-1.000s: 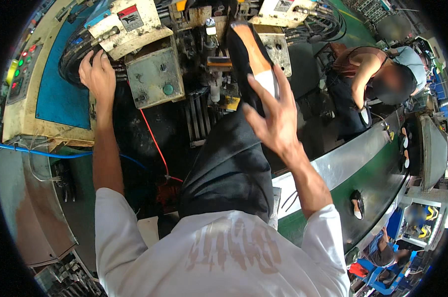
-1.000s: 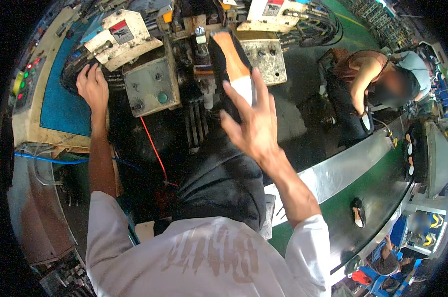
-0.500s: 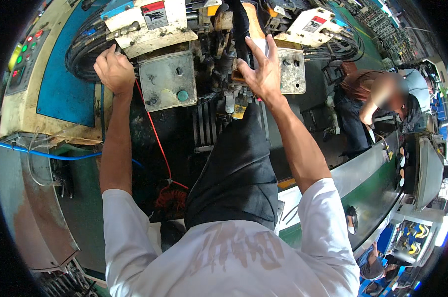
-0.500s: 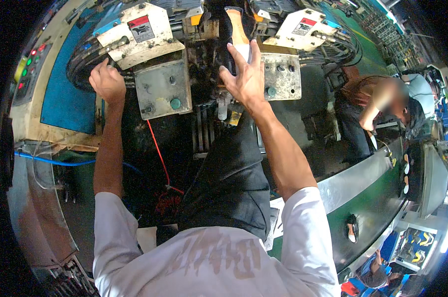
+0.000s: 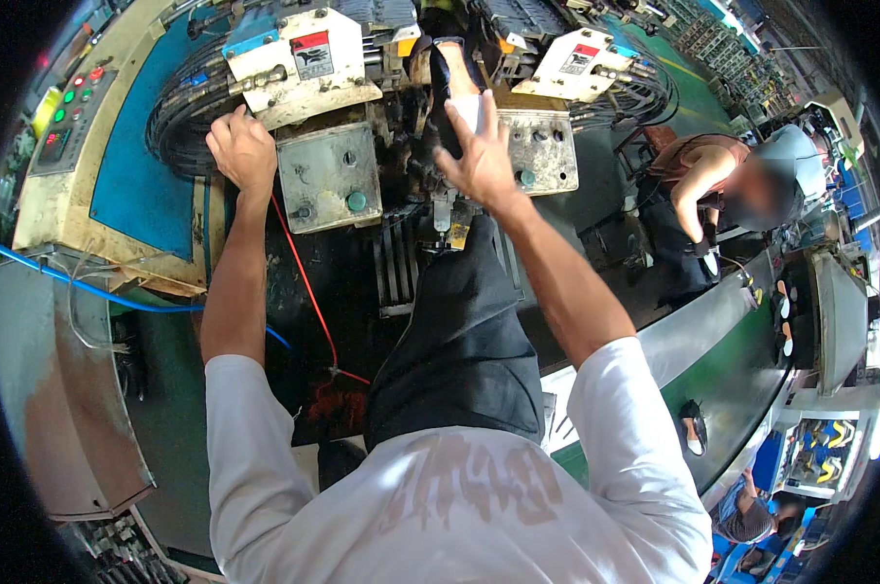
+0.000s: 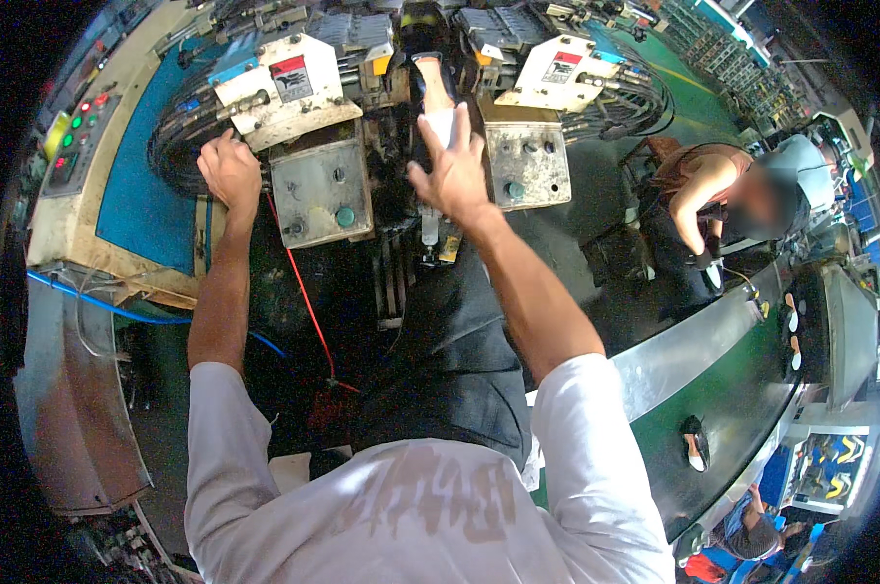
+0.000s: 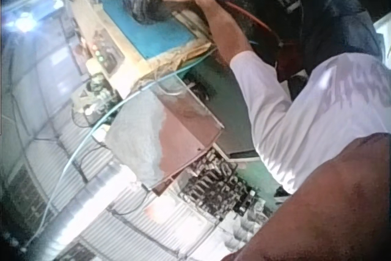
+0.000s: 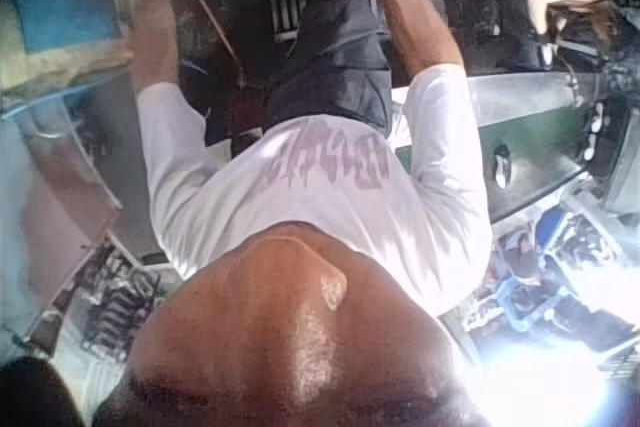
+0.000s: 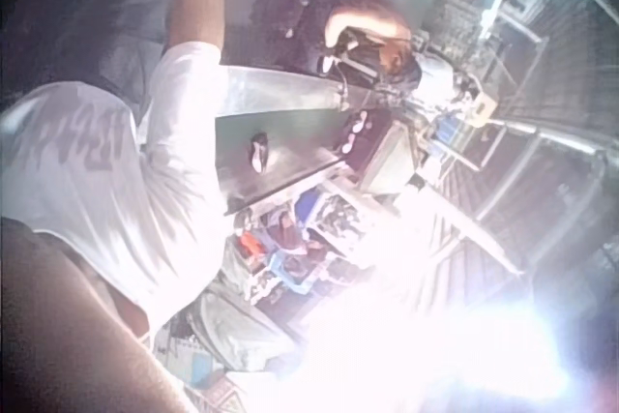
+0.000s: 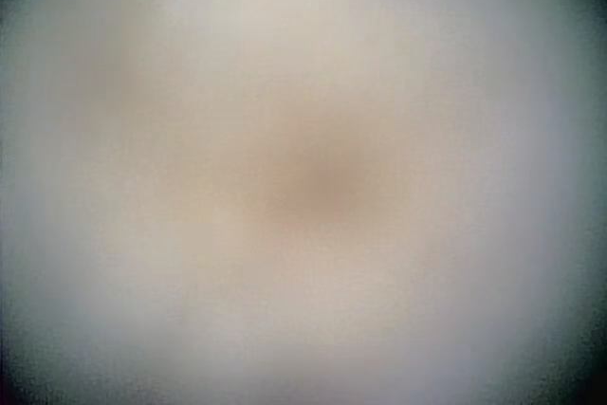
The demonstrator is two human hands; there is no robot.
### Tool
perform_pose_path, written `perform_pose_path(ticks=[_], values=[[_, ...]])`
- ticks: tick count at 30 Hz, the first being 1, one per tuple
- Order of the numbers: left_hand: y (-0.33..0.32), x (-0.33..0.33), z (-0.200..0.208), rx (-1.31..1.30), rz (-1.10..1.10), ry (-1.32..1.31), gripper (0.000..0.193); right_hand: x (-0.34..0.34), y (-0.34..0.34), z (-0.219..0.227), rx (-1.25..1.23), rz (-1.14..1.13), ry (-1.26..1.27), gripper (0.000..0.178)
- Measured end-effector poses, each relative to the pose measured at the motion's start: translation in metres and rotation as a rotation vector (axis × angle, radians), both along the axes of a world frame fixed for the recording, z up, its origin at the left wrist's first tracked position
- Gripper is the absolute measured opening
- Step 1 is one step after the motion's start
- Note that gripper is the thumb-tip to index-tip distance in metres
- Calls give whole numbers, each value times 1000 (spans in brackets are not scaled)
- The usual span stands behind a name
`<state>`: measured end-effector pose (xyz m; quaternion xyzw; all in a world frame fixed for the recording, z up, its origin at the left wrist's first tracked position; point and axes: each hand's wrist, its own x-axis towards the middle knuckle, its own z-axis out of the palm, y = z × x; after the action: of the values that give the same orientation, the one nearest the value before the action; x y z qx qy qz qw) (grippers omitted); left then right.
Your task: Using industrial machinery to shape and process the back part of shoes on an assembly line.
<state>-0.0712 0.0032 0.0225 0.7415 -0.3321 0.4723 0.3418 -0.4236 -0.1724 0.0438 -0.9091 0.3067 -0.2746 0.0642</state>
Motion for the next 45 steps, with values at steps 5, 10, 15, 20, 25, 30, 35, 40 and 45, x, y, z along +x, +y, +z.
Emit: perform_pose_path(ticks=[5, 10, 15, 20, 25, 30, 35, 40, 45], values=[[-4, 2, 4, -10, -5, -35, 24, 2, 12, -15, -98, 44, -89, 82], [-5, 8, 1, -12, -14, -59, 23, 21, -10, -11, -14, 18, -107, 82], [-3, 15, -2, -9, 7, -91, 24, 71, -58, 5, -95, 28, -65, 78], [-7, 14, -2, -22, -7, -120, 23, 109, -104, 25, 11, 0, -77, 78], [1, 14, -5, 34, -16, -69, 25, 119, -110, 32, -158, -7, -46, 79], [-1, 8, -2, 7, -44, -42, 27, 121, -104, 56, -138, -11, -68, 73], [-4, 13, -5, 12, -14, -64, 26, 118, -105, 68, -39, -18, -56, 70], [-4, 17, -5, -6, -14, -164, 22, 93, -83, 112, 308, -2, -38, 76], [-6, 9, -2, 6, -51, -115, 23, 67, -81, 26, 14, 126, -272, 86]])
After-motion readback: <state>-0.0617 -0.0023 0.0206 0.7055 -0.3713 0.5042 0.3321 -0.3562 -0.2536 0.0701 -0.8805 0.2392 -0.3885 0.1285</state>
